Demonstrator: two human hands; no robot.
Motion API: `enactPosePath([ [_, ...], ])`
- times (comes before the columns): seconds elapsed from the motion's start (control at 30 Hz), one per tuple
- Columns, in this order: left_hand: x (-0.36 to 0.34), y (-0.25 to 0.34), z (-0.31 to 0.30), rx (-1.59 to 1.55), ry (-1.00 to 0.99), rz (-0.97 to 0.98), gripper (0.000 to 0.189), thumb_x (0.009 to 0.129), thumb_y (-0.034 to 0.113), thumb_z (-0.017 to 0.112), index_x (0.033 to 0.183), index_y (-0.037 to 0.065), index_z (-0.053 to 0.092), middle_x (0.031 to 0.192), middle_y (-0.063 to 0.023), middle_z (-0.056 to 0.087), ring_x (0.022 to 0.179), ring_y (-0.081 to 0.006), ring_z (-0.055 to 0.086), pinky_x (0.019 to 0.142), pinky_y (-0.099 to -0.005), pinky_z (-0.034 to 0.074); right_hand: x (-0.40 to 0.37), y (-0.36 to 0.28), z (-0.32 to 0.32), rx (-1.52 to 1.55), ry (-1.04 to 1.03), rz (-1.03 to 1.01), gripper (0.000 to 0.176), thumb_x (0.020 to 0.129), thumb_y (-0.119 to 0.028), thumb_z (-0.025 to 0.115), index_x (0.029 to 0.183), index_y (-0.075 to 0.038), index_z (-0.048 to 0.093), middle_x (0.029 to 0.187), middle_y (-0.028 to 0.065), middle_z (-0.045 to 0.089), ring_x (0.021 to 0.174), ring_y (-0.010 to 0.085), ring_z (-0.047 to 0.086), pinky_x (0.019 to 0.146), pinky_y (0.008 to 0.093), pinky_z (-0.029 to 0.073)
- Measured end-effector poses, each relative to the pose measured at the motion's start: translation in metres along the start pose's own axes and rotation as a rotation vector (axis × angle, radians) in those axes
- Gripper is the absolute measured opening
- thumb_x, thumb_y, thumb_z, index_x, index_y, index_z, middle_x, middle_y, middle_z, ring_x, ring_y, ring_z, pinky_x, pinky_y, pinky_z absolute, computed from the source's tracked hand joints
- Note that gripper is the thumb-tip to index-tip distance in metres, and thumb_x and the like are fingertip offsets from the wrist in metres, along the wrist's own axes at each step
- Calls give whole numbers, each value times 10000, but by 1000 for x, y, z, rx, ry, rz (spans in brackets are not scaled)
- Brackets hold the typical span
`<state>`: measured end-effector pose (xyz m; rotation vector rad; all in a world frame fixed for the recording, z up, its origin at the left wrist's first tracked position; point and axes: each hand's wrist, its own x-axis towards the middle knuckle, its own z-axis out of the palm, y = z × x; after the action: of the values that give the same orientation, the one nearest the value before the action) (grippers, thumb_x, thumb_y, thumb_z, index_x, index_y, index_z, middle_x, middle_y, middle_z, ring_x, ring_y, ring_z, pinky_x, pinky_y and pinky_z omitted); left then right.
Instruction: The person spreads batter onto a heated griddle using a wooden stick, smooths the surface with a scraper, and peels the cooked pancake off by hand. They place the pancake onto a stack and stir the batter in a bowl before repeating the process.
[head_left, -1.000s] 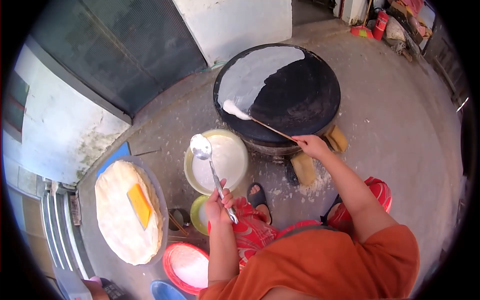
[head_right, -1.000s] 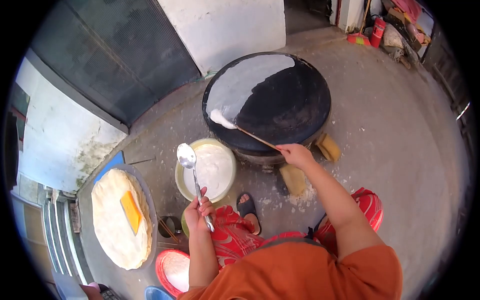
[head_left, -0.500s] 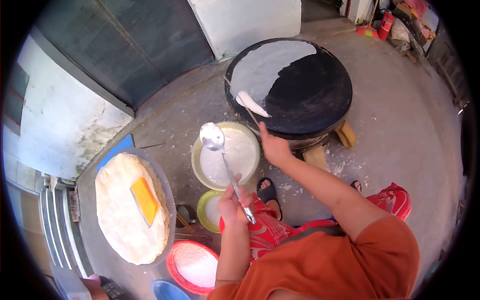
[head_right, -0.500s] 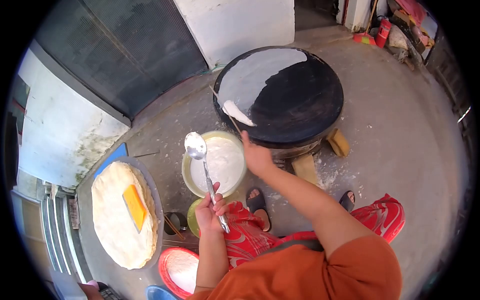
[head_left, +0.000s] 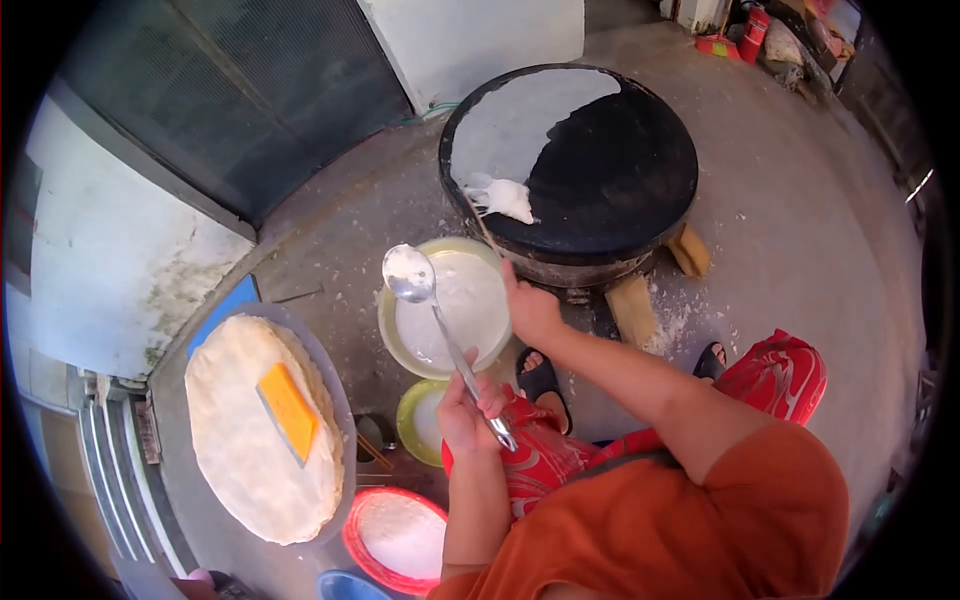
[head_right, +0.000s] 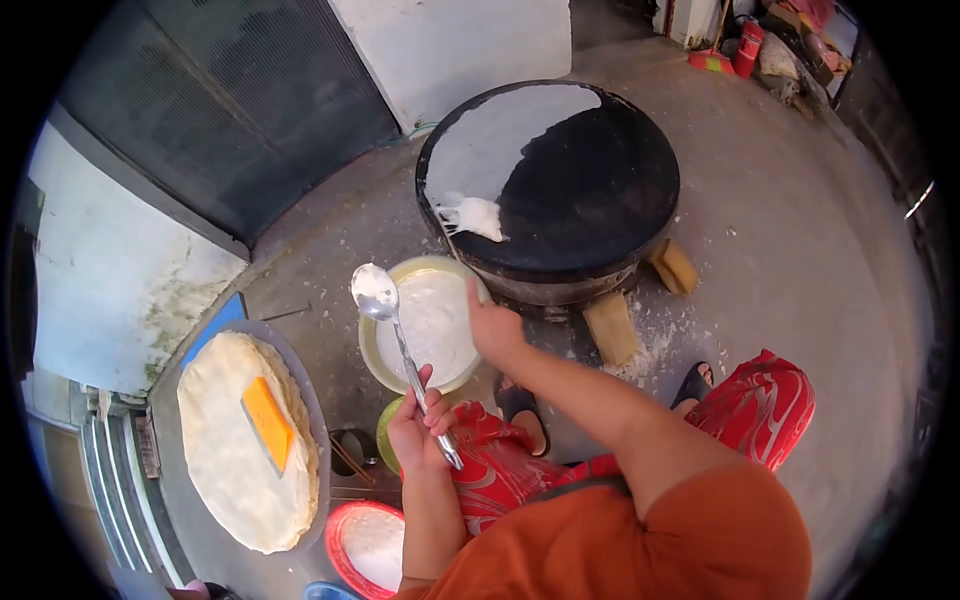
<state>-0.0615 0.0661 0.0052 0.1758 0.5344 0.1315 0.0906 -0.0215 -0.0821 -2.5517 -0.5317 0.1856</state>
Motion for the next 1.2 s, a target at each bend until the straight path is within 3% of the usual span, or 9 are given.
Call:
enactPosePath([
  [0.07,-3,2,0,-37,24,-14,335,906,170,312,1145,-31,433,673,-85,443,485,-121,359,393,-224,297,23,-5,13,-196,-5,78,626,785,-88,398,1340,5,124,839,225,578,682,328,604,590,406,494],
  [0.27,-3,8,-7,-65,-43,-78,331,905,205,351,1168,15,416,643,-72,423,497,-140,374,424,-242,312,-45,18,-18,10,57,190,663,776,-74,379,1357,-13,65,810,220,578,668,330,602,569,428,482],
  [0.4,-4,2,-4,-49,-65,-18,345,904,173,305,1148,-39,427,694,-84,441,492,-122,366,407,-229,308,-28,18,5,-113,74,-3,695,754,-64,410,1353,-12,62,778,221,581,656,348,596,581,433,479],
  [0.47,-3,3,-5,-35,-58,-27,346,903,174,305,1146,-40,427,697,-84,440,493,-123,367,408,-229,310,-17,20,1,-88,44,220,658,776,-93,388,1353,-11,82,806,219,577,661,336,601,566,417,489],
  [0.6,-4,5,-8,-67,-81,-60,344,902,169,305,1145,-43,427,694,-82,431,498,-124,368,411,-231,311,-64,42,-18,-40,100,247,714,749,-67,431,1356,-5,59,788,202,579,628,327,593,553,392,491],
  [0.73,-4,3,-5,-5,-54,-21,341,899,163,308,1144,-42,427,689,-78,425,496,-121,364,409,-228,306,-61,36,3,-127,97,33,710,745,-45,427,1360,-32,74,787,200,570,639,360,582,559,442,463],
  [1.0,-1,2,-4,-22,-42,-65,330,912,195,296,1149,2,422,682,-76,427,505,-133,369,413,-239,310,-85,67,-33,-116,81,306,716,755,-39,421,1366,-50,49,818,210,560,651,329,582,555,426,469],
  [1.07,1,1,-6,-12,-41,-64,336,914,196,294,1151,-6,419,689,-80,428,511,-135,374,418,-237,312,-86,61,-28,-105,39,266,692,783,-52,410,1366,-45,36,848,218,565,721,337,595,625,418,485],
  [1.2,2,-3,0,48,-32,-57,337,905,183,303,1135,-28,430,686,-70,426,496,-121,369,408,-226,316,-75,95,-23,-303,130,62,674,765,-62,438,1361,-41,123,722,154,559,596,294,590,519,384,484],
])
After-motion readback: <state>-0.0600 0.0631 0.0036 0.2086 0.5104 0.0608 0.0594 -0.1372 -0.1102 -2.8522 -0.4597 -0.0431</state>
